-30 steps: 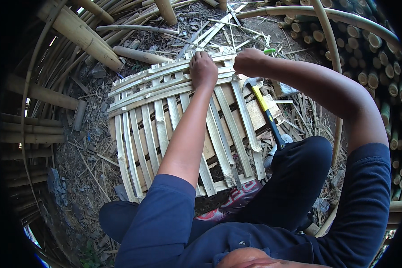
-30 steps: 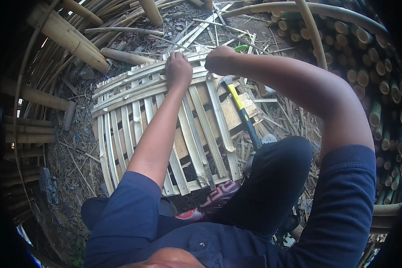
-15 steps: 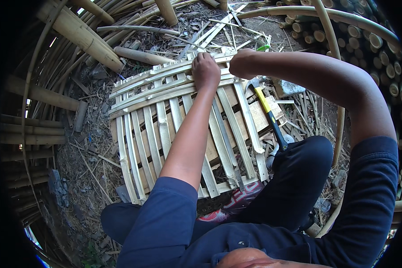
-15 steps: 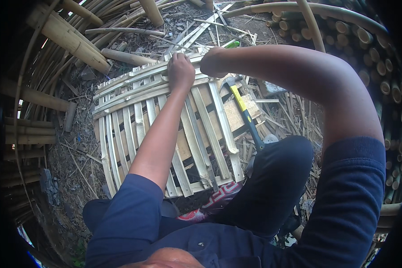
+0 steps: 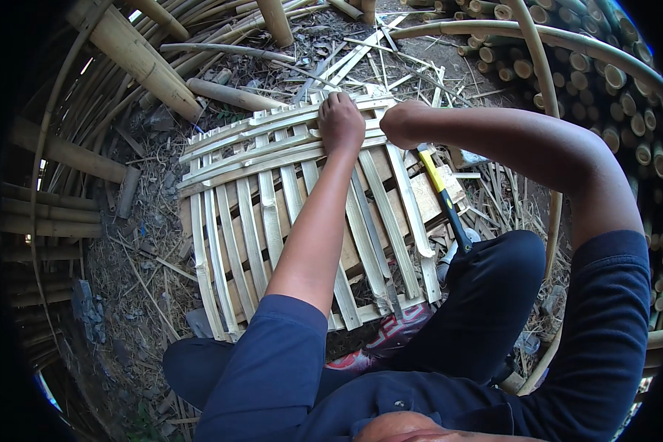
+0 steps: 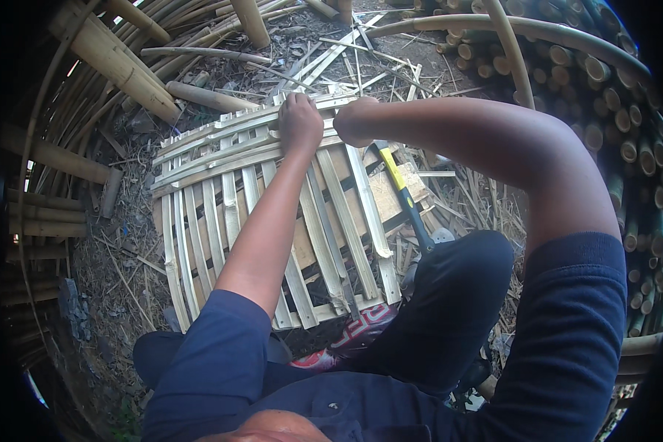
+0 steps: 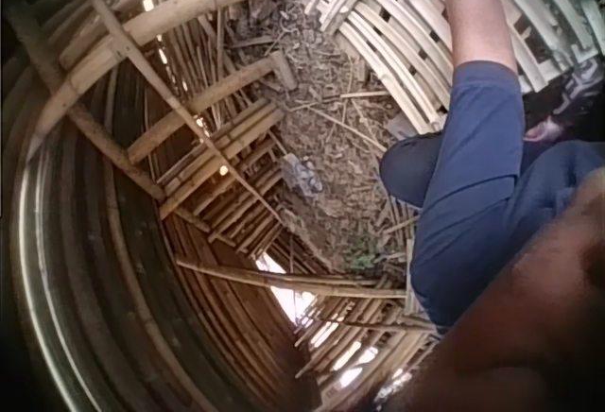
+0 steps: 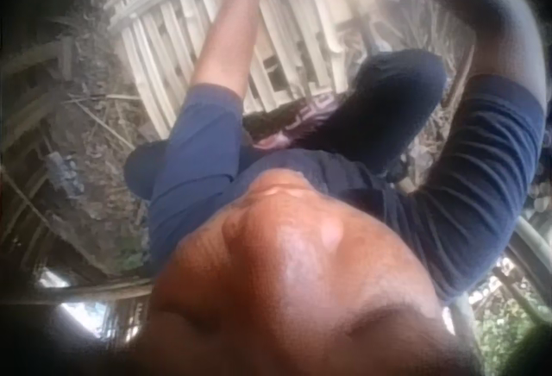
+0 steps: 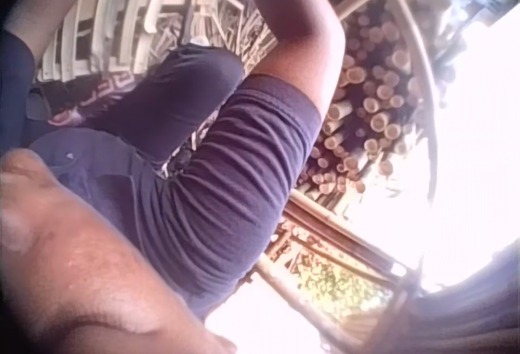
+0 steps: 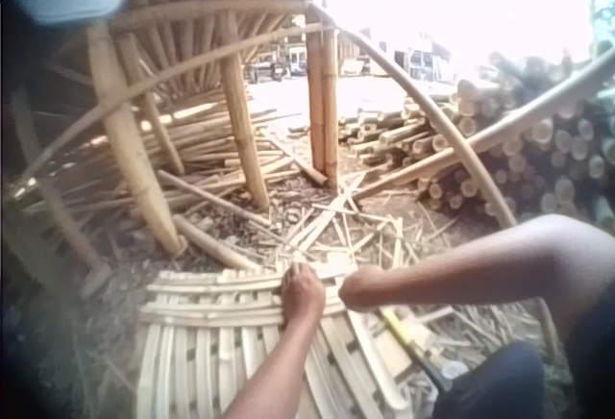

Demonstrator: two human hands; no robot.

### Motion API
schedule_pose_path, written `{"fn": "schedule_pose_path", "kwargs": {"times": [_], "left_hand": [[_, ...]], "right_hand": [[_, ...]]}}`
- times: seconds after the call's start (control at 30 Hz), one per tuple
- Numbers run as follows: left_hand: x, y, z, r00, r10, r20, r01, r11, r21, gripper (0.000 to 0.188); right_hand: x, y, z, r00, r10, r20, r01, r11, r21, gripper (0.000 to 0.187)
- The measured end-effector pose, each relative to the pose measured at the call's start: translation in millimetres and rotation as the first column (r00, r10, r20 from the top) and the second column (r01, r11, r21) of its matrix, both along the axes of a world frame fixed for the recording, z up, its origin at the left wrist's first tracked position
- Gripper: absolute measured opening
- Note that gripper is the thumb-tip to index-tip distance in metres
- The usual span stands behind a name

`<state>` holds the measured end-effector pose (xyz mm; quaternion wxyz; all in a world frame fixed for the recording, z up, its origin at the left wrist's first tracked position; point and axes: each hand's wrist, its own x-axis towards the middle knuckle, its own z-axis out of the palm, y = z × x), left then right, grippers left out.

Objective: The person hammers small nails into thin bamboo strips using a hammer to assemble a grate-like panel.

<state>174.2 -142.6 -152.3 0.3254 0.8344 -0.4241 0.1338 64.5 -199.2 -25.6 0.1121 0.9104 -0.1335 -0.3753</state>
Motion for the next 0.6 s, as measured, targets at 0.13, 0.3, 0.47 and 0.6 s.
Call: {"fn": "schedule_pose_path", "kwargs": {"times": [0.13, 0.3, 0.47, 0.6], "left_hand": [[0, 1, 1, 1.000, -0.003, -0.022, 0.003, 1.000, 0.000, 0.020], [1, 1, -1, 1.000, 0.001, -0.012, -0.001, 1.000, -0.004, 0.019], [-3, -3, 0, 1.000, -0.026, -0.003, 0.026, 1.000, -0.008, 0.018], [4, 4, -1, 1.000, -0.009, 0.012, 0.008, 0.999, 0.036, 0.019]], "right_hand": [[7, -3, -9, 1.000, -0.004, -0.029, 0.002, 0.999, -0.048, 0.028], [12, -37, -46, 0.885, 0.372, -0.278, -0.381, 0.924, 0.026, 0.027], [8, -58, -85, 0.977, 0.043, -0.209, -0.024, 0.995, 0.093, 0.030], [6, -38, -62, 0.938, -0.316, -0.144, 0.332, 0.936, 0.112, 0.023]]}}
